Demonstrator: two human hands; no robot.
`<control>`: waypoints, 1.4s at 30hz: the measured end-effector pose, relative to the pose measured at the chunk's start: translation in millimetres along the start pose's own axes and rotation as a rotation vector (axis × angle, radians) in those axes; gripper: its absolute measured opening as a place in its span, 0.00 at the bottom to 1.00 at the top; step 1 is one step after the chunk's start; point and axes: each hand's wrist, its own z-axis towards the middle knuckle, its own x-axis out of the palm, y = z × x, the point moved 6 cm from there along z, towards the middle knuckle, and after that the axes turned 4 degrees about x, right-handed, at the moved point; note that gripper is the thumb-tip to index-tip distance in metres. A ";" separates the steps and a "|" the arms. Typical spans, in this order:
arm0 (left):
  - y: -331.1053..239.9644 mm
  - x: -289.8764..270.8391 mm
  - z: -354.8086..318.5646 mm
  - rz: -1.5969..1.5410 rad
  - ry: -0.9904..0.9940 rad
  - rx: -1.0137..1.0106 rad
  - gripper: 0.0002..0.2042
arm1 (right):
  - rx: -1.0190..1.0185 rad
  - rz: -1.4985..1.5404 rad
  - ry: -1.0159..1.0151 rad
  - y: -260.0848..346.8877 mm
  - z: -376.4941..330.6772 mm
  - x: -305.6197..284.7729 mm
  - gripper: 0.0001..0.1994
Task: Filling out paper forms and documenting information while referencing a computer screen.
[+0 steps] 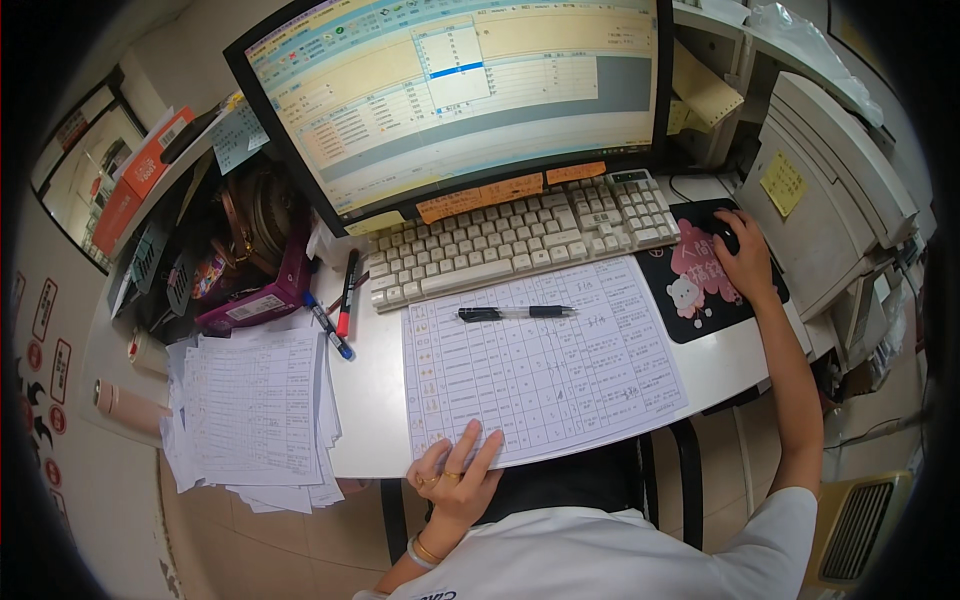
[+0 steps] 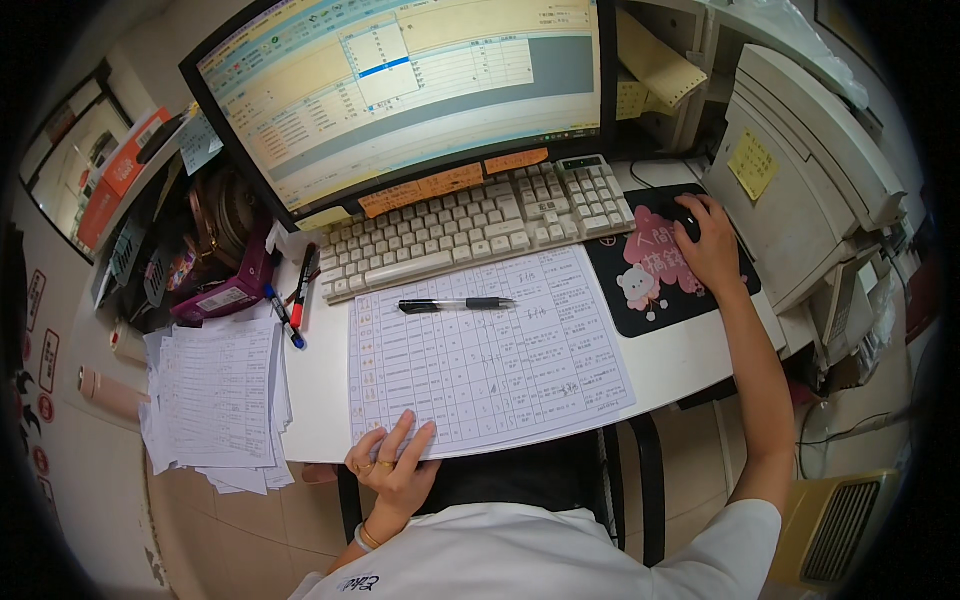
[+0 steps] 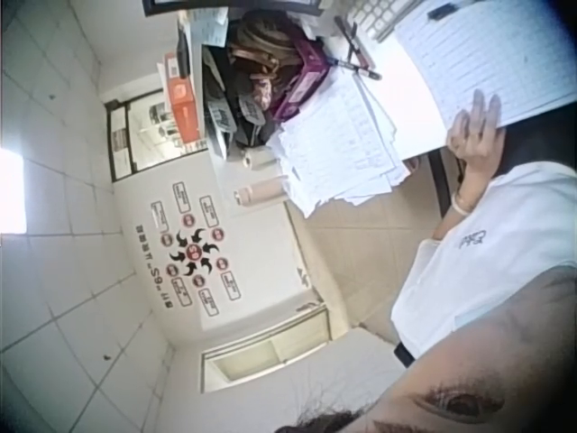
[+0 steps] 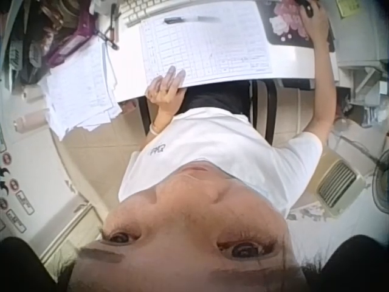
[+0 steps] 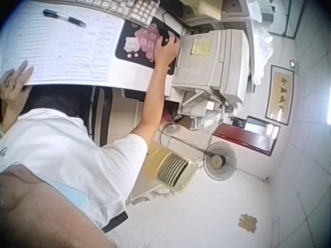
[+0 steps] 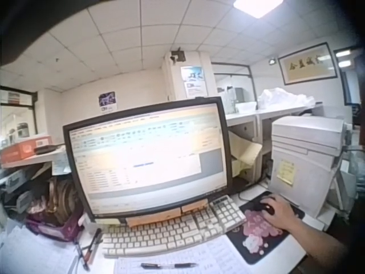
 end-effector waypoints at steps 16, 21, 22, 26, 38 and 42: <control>-1.1 -2.1 1.9 -0.009 0.000 0.002 0.22 | -0.013 -0.009 -0.026 -4.6 -2.1 1.2 0.19; -0.5 -0.6 3.3 -0.016 -0.020 -0.002 0.22 | -0.008 0.000 -0.008 -6.3 0.0 3.3 0.19; -1.6 -2.3 4.2 -0.022 -0.013 0.001 0.22 | -0.003 0.001 -0.003 -6.4 -0.7 3.3 0.18; -6.6 -24.4 28.1 -0.149 0.273 -0.059 0.27 | -0.004 -0.006 0.002 -3.1 2.3 5.2 0.18; 90.2 52.6 146.5 -0.126 0.476 0.064 0.33 | 0.025 -0.018 0.063 -4.7 -0.4 4.2 0.20; 94.8 65.5 151.6 -0.140 0.505 0.033 0.32 | 0.024 -0.027 0.055 -8.1 0.0 4.9 0.20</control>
